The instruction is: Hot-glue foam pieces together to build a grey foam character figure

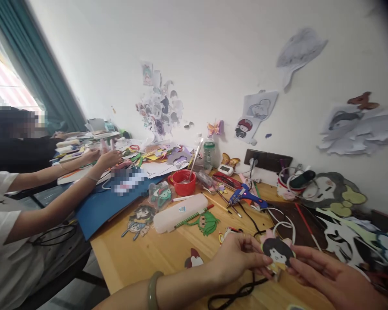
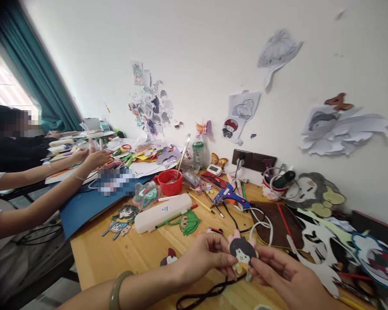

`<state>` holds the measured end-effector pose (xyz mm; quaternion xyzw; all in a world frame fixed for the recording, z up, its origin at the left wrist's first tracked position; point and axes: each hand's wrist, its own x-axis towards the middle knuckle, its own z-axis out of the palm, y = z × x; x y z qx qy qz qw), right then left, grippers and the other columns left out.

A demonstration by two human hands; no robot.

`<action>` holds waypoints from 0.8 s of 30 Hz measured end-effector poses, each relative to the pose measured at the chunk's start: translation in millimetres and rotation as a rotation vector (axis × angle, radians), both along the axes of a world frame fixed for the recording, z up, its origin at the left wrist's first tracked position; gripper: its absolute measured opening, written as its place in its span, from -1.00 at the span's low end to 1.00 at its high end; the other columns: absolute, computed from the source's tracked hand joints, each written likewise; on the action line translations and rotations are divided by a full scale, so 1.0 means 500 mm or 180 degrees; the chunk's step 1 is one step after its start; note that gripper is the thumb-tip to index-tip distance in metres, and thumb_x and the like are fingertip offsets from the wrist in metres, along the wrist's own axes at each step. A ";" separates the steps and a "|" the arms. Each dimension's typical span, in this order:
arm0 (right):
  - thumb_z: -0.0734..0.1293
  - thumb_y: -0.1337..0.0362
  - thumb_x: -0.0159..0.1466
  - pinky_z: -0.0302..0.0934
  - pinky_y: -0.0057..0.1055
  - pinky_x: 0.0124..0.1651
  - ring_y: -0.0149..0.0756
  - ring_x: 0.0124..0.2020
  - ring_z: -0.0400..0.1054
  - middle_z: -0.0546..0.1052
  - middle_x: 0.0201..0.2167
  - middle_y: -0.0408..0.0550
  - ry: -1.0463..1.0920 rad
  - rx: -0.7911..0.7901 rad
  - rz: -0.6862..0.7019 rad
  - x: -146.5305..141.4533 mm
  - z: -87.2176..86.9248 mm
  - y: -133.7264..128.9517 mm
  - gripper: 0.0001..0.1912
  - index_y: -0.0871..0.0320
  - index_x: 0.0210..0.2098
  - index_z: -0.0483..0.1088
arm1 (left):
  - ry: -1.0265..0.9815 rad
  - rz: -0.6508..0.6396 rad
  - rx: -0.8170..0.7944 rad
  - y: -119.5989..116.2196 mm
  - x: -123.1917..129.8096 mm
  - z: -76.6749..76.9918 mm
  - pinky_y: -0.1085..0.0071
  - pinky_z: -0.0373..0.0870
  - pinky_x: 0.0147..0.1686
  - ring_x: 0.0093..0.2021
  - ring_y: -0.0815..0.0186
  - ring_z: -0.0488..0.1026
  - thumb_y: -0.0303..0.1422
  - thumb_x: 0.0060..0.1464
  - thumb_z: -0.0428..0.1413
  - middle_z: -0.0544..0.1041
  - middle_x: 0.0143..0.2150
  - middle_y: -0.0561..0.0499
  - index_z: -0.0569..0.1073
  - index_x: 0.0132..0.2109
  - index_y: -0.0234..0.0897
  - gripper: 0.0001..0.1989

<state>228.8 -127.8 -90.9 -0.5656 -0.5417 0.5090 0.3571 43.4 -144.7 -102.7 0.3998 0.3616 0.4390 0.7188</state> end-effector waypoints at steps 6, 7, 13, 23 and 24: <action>0.44 0.05 -0.14 0.36 -0.35 -0.35 -0.15 -0.40 0.45 0.56 -0.47 0.03 0.0403 0.0259 -0.0230 -0.006 0.032 -0.018 -0.61 0.18 -0.38 0.51 | 0.0205 0.0138 0.0152 0.021 0.015 0.007 0.55 0.28 -0.43 -0.51 0.43 0.42 -0.21 -0.29 0.31 0.48 -0.51 0.01 0.43 -0.37 -0.42 -0.61; 0.44 0.04 -0.13 0.35 -0.35 -0.35 -0.16 -0.40 0.45 0.55 -0.46 0.03 0.0443 0.0242 -0.0213 -0.003 0.031 -0.018 -0.60 0.19 -0.38 0.51 | 0.0207 0.0122 0.0171 0.022 0.016 0.006 0.56 0.28 -0.43 -0.50 0.44 0.42 -0.22 -0.26 0.31 0.48 -0.50 0.01 0.44 -0.36 -0.42 -0.63; 0.45 0.01 -0.13 0.32 -0.37 -0.41 -0.23 -0.48 0.42 0.53 -0.52 0.02 0.0582 0.0248 -0.0051 0.034 0.022 -0.001 -0.59 0.21 -0.41 0.49 | 0.0215 0.0092 0.0184 0.031 0.034 0.006 0.58 0.28 -0.38 -0.47 0.46 0.42 -0.27 -0.18 0.29 0.49 -0.48 0.01 0.46 -0.34 -0.40 -0.71; 0.43 0.03 -0.07 0.30 -0.43 -0.43 -0.28 -0.49 0.42 0.53 -0.53 0.00 0.0559 0.0515 0.0029 0.054 0.032 0.019 -0.64 0.21 -0.44 0.47 | 0.0331 0.0327 0.0324 0.050 0.055 0.004 0.60 0.24 -0.42 -0.49 0.48 0.38 -0.20 -0.18 0.28 0.48 -0.51 0.03 0.48 -0.38 -0.38 -0.69; 0.43 0.03 -0.07 0.30 -0.43 -0.43 -0.27 -0.49 0.42 0.53 -0.54 0.00 0.0543 0.0561 -0.0010 0.055 0.034 0.020 -0.64 0.21 -0.44 0.48 | 0.0348 0.0346 0.0330 0.052 0.054 0.004 0.61 0.23 -0.43 -0.49 0.49 0.38 -0.20 -0.17 0.28 0.49 -0.48 0.02 0.49 -0.37 -0.38 -0.69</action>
